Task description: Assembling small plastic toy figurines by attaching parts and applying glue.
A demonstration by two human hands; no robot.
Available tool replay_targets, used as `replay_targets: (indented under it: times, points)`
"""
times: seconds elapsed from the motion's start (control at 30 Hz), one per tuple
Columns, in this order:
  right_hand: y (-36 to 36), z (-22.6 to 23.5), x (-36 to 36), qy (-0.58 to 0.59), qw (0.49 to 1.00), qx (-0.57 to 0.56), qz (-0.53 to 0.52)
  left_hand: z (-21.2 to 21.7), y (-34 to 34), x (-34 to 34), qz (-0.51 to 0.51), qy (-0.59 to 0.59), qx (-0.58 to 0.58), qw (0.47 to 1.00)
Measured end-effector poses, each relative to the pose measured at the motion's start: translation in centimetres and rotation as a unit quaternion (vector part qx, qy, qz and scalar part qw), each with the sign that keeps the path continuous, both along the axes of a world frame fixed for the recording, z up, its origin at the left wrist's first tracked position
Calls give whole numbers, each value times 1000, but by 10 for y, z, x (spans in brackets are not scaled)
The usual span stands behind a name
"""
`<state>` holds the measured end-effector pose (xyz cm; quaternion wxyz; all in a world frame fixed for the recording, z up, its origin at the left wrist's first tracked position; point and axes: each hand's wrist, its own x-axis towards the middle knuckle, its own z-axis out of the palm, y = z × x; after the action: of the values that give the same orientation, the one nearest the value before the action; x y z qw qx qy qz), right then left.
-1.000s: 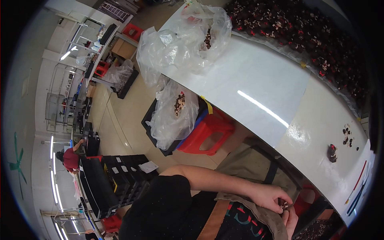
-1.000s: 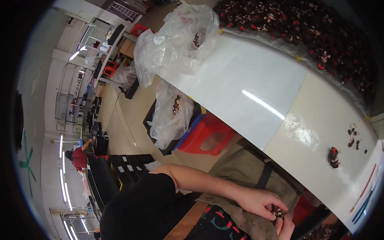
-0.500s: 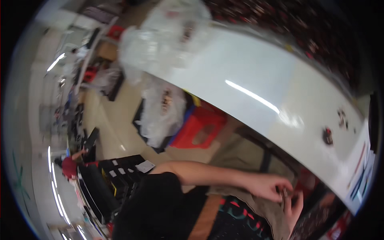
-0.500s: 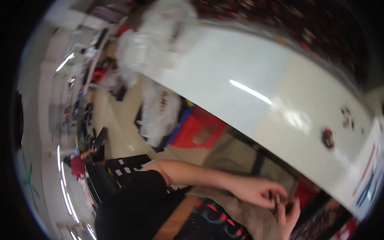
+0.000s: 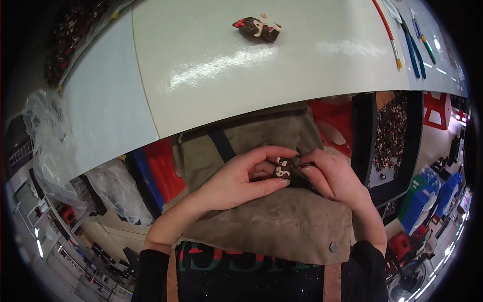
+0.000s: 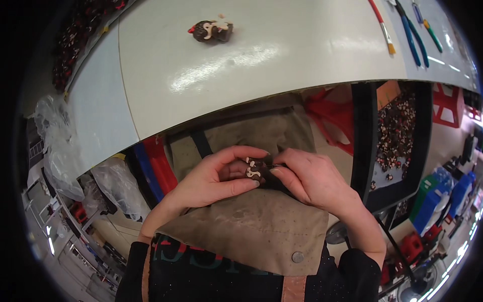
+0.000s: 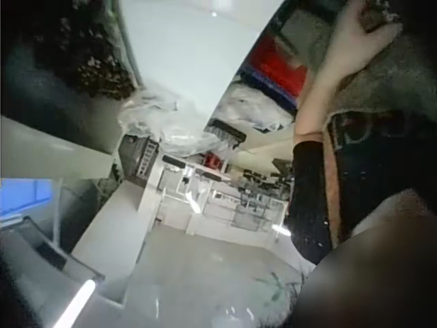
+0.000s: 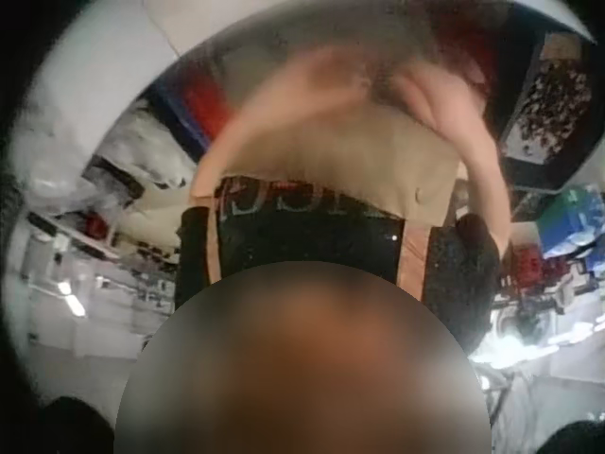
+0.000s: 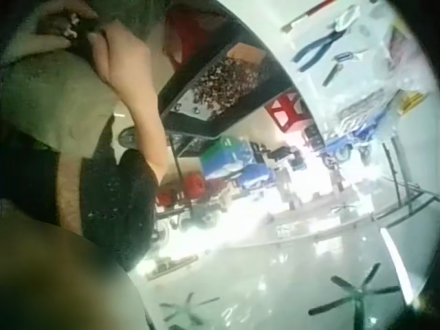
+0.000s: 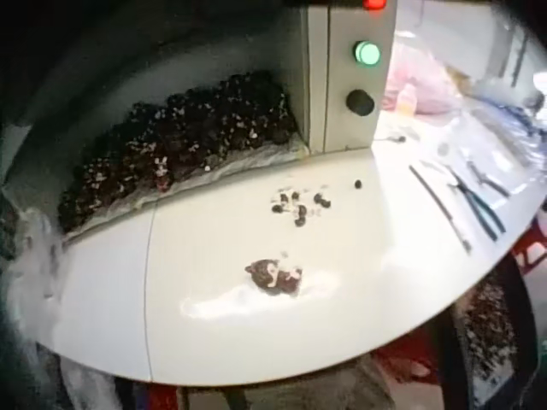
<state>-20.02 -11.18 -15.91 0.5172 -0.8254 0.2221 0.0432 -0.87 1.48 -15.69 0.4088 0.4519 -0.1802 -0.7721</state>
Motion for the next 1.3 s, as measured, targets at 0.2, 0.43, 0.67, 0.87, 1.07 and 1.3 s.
replay_targets:
  times: [0.2,0.43,0.67,0.87,1.07,1.3]
  points:
    - [-5,-10,-1,8,1000,4,24,-7,-4,-5,8,2,13,1000]
    - [-4,-16,4,23,999,-7,38,-10,-4,-1,-2,-3,21,1000]
    - [9,-21,13,25,998,-57,31,-15,5,6,3,-8,18,1000]
    - [18,-17,27,33,994,-83,57,-23,19,18,-10,-21,-13,1000]
    - [23,-11,50,67,993,4,98,-26,40,32,-12,-26,-34,999]
    - [24,-8,41,52,966,247,62,-12,45,28,-22,-24,-18,999]
